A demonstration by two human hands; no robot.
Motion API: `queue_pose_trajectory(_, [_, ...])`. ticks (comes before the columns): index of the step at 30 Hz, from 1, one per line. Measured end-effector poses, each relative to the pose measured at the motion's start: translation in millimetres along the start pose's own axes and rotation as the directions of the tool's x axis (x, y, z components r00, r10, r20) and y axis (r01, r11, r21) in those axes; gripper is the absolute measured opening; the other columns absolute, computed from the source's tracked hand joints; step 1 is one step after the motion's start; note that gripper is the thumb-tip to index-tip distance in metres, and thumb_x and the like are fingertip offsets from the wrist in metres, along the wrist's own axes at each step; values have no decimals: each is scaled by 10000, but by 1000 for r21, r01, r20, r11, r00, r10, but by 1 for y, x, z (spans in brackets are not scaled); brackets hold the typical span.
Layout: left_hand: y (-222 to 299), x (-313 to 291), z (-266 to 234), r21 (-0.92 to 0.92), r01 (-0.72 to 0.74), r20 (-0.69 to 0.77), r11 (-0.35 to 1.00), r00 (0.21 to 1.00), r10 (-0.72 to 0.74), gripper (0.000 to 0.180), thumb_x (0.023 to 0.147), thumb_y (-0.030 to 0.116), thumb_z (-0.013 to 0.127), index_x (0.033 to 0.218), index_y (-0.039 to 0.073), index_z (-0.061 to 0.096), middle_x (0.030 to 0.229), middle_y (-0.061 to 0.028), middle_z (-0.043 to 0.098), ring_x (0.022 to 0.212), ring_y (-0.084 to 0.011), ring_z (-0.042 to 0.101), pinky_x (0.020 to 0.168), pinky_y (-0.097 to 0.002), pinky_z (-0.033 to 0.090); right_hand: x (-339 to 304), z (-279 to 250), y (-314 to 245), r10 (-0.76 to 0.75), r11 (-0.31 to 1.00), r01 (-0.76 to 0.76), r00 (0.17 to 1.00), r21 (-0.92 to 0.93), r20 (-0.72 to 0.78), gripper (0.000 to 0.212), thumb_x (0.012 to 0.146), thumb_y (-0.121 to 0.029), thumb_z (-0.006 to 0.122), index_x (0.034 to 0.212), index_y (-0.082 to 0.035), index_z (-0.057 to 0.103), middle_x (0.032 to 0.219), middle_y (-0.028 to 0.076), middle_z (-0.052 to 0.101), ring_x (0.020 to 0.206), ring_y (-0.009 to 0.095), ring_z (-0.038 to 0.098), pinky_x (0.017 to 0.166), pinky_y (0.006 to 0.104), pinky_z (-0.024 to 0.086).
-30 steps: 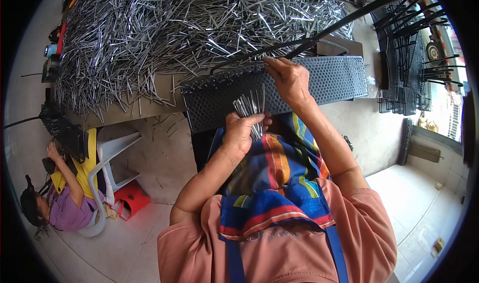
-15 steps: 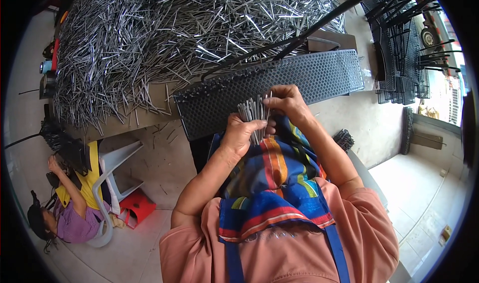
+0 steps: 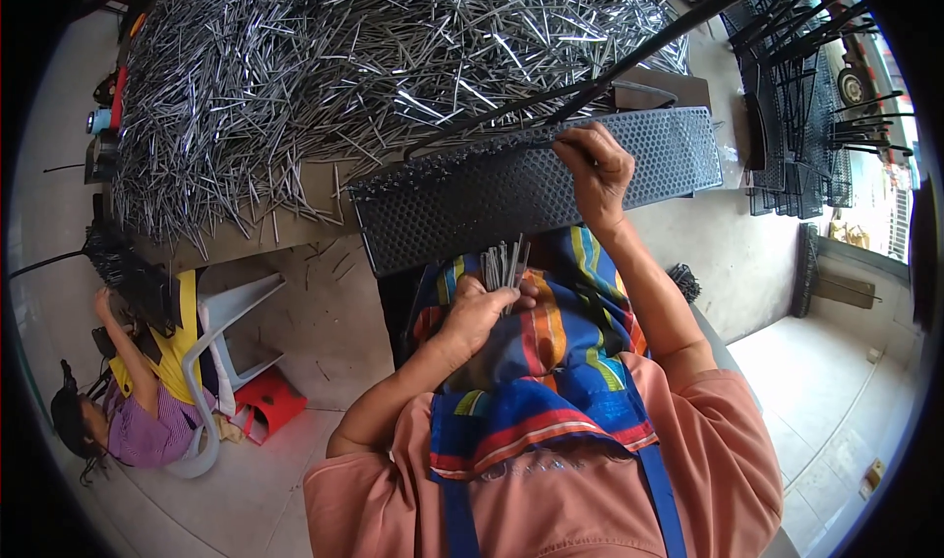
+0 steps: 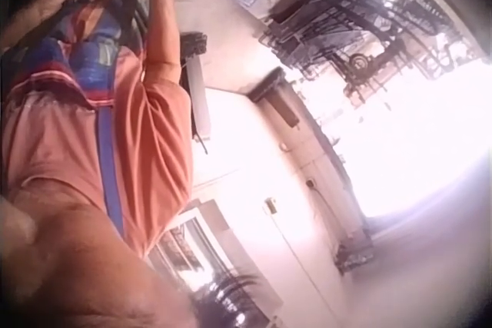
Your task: Inserting thin metal rods into a perforated metal sheet to assemble a mesh component.
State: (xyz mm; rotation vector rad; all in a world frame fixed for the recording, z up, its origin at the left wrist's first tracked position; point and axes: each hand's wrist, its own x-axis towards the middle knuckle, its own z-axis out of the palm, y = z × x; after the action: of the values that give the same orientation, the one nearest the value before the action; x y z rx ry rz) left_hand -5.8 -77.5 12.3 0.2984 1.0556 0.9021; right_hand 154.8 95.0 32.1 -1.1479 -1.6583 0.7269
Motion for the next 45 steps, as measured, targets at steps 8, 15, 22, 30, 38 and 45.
queue_pose_trajectory(8, [14, 4, 4, -65, -20, -86, 998, 996, 14, 235, 878, -10, 587, 1105, 7, 645, 905, -109, 720, 762, -171, 696, 668, -289, 570, 8, 1, -3, 0, 1000, 0, 998, -5, 57, 116, 763, 60, 713, 870, 22, 694, 765, 62, 641, 690, 113, 596, 622, 238, 455])
queue_pose_trajectory(15, [27, 8, 8, -169, -64, -164, 983, 986, 36, 176, 843, -51, 585, 1002, -35, 657, 872, -154, 716, 721, -210, 704, 675, -318, 588, 11, 0, -5, -8, 998, 12, 998, -55, 66, 116, 755, 49, 719, 867, 22, 701, 753, 58, 639, 682, 104, 595, 608, 237, 454])
queue_pose_trajectory(22, [26, 14, 7, -188, -96, -165, 978, 984, 65, 173, 830, -62, 599, 992, -36, 654, 865, -163, 712, 708, -229, 704, 683, -324, 595, 13, 2, -4, -19, 995, 22, 999, -94, 29, 108, 752, 51, 717, 855, 24, 700, 726, 57, 633, 655, 102, 587, 596, 237, 450])
queue_pose_trajectory(30, [24, 19, 6, -198, -63, -144, 978, 989, 34, 179, 839, -42, 620, 1009, -5, 662, 883, -141, 720, 724, -198, 700, 658, -306, 580, 10, 6, 2, -18, 992, 27, 997, -121, 73, 120, 761, 41, 723, 878, 20, 709, 747, 69, 642, 654, 103, 594, 587, 236, 452])
queue_pose_trajectory(38, [25, 22, 5, -214, -74, -156, 974, 987, 40, 166, 840, -44, 627, 999, -10, 659, 882, -153, 719, 723, -208, 699, 659, -313, 578, 2, 20, -1, 25, 970, -5, 997, -244, 77, 134, 763, 12, 748, 893, -5, 722, 769, 74, 668, 638, 146, 637, 584, 260, 484])
queue_pose_trajectory(45, [26, 26, 2, -311, -66, -126, 948, 992, 28, 178, 845, -43, 629, 1020, -18, 649, 895, -160, 713, 758, -238, 701, 699, -337, 578, 8, 21, 2, -37, 948, 68, 994, -311, 105, 115, 782, -22, 740, 896, -23, 731, 733, 99, 647, 600, 193, 629, 560, 286, 469])
